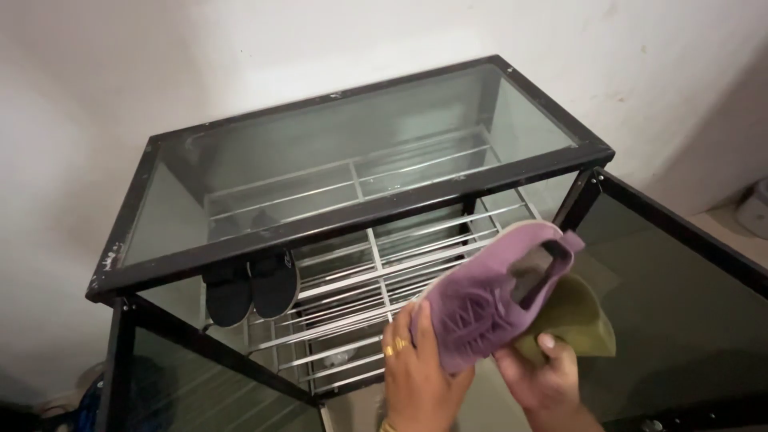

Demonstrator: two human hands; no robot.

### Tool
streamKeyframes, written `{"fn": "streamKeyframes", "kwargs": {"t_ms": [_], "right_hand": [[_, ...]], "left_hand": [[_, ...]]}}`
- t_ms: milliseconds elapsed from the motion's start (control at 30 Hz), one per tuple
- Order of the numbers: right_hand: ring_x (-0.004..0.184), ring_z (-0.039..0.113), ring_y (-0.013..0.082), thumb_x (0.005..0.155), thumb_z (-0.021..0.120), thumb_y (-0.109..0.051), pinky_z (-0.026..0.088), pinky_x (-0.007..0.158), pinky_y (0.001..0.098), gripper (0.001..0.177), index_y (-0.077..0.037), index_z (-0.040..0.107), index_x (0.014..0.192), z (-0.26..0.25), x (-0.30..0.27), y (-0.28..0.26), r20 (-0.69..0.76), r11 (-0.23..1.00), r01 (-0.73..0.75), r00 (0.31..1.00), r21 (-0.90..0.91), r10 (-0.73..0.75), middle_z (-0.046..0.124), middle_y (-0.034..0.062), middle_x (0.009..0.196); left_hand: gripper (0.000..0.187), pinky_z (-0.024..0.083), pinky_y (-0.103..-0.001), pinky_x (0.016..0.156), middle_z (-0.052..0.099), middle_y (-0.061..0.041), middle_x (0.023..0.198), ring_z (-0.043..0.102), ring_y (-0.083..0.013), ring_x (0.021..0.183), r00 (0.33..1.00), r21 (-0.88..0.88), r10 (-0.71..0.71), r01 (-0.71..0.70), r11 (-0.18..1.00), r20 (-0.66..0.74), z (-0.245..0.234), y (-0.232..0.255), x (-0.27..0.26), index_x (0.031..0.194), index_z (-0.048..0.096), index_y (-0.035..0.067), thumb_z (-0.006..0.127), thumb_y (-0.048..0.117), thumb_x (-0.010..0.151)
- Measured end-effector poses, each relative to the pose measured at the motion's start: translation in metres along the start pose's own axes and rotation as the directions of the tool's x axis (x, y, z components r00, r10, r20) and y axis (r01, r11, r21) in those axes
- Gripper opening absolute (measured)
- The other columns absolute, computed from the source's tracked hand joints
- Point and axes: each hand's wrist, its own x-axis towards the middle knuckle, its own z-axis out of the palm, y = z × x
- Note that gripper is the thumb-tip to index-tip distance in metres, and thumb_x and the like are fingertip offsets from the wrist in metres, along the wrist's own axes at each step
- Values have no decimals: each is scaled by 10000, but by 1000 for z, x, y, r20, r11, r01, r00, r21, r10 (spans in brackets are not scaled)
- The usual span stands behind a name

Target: Cleaning a purple sneaker with a sponge and organizing it in a shoe cabinet.

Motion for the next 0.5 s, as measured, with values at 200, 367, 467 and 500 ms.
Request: {"fn": "streamKeyframes", "kwargs": {"t_ms": [200,367,467,500], "right_hand": [[1202,597,321,792,488,-320,410,1109,460,560,-137,619,1304,9,-3,22,-309,967,150,928,-205,-209,659,110,1277],[589,524,197,807,583,-317,410,622,316,126,-198,562,771,-41,26,36,-422,972,89,889,-216,-176,576,11,673],[596,514,214,781,595,-335,417,623,347,127,-224,550,741,-56,38,48,-486,966,56,856,-252,-177,561,1,650],[772,644,312,751,618,-360,509,772,444,254,-182,688,917,-61,39,52,-441,959,60,879,-278,-183,712,67,829]], "left_hand": [[990,490,-551,957,428,-184,1453,473,-422,1201,966,-144,-199,224,964,167,50,-21,-81,1424,569,190,880,520,544],[679,500,-452,959,576,-128,1356,598,-339,1164,964,-281,-259,267,922,69,31,-33,-72,1326,653,152,700,338,675],[744,543,-348,975,640,-125,1356,672,-217,1098,812,-656,-531,539,528,240,65,-88,-107,1447,476,123,724,100,746],[957,602,-338,915,659,-136,1384,716,-164,984,614,-730,-609,678,82,502,82,-113,-124,1576,314,136,783,-31,759]]}}
